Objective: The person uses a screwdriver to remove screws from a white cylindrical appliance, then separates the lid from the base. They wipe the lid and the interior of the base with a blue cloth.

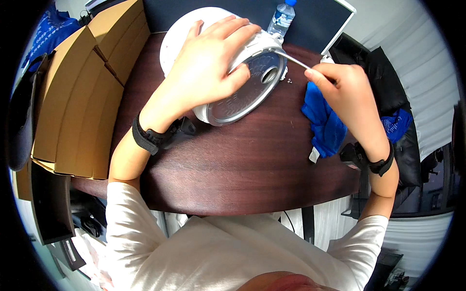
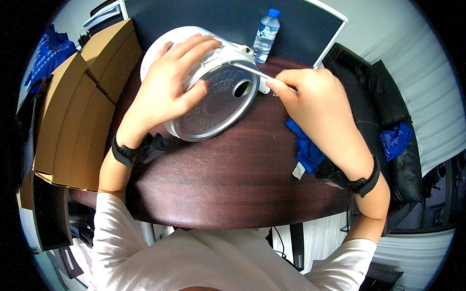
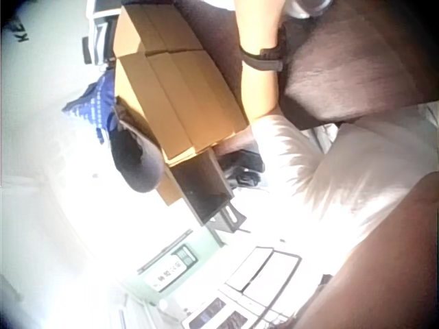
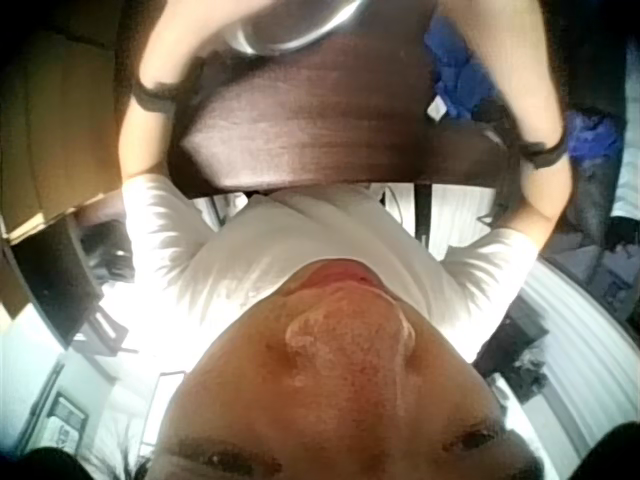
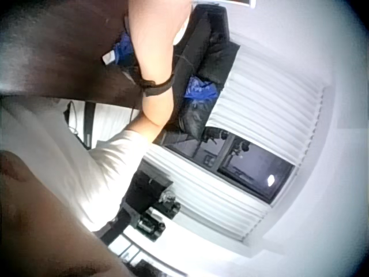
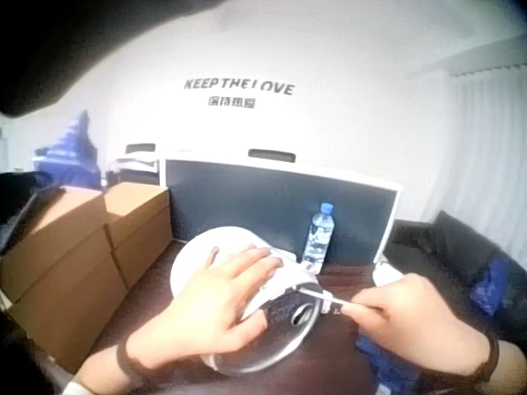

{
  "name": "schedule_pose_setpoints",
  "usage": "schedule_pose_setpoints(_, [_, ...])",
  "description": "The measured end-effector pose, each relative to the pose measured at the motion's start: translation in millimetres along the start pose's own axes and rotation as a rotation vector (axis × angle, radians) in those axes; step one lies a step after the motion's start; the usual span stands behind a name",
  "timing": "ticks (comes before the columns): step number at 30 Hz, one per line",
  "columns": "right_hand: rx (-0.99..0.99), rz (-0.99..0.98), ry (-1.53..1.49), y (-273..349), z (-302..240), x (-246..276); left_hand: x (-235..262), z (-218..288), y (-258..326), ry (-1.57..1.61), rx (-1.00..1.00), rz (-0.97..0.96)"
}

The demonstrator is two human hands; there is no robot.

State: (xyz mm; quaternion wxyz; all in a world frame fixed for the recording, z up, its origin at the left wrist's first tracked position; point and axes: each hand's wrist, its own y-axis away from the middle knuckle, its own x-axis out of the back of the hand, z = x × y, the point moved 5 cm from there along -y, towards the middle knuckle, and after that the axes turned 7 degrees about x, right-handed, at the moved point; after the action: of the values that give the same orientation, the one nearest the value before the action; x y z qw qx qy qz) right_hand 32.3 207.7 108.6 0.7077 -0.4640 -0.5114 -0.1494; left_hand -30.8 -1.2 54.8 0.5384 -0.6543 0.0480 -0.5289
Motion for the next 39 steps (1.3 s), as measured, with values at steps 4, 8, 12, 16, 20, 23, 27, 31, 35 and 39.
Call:
schedule_pose_setpoints(4, [-0.503, -0.269, -0.657, 13, 15, -23, 0, 0, -2, 0.018, -0.002, -0.018])
schedule_pose_setpoints(8, [-0.534, -0.298, -0.872, 21, 11, -43, 0, 0, 0, 0.000, 0.005, -0.012])
schedule_pose_setpoints(12, [-0.573, -0.305, -0.900, 26, 12, -53, -1, 0, 0, -0.006, -0.007, -0.009])
schedule_pose_setpoints(16, [-0.558, -0.317, -0.887, 25, 13, -54, 0, 0, 0, -0.011, -0.004, -0.018])
schedule_pose_setpoints(20, [-0.293, -0.191, -0.521, 18, 14, -45, -2, 0, -1, -0.033, -0.021, -0.009])
schedule_pose_setpoints(23, [-0.046, -0.060, 0.119, 14, -1, -28, -4, 1, -2, -0.039, -0.021, -0.003])
schedule_pose_setpoints(27, [0.067, 0.012, 0.590, 8, -20, -15, -6, 1, -3, -0.049, -0.019, 0.009])
schedule_pose_setpoints(31, [0.198, 0.131, 0.581, 3, -23, -4, -2, 1, -1, -0.012, 0.005, 0.006])
schedule_pose_setpoints(35, [0.160, 0.205, 0.245, 11, -1, -15, 0, 2, 1, -0.017, 0.019, 0.014])
schedule_pose_setpoints(39, [-0.301, -0.035, -0.619, 25, 26, -42, -2, 4, -1, -0.014, 0.019, 0.010])
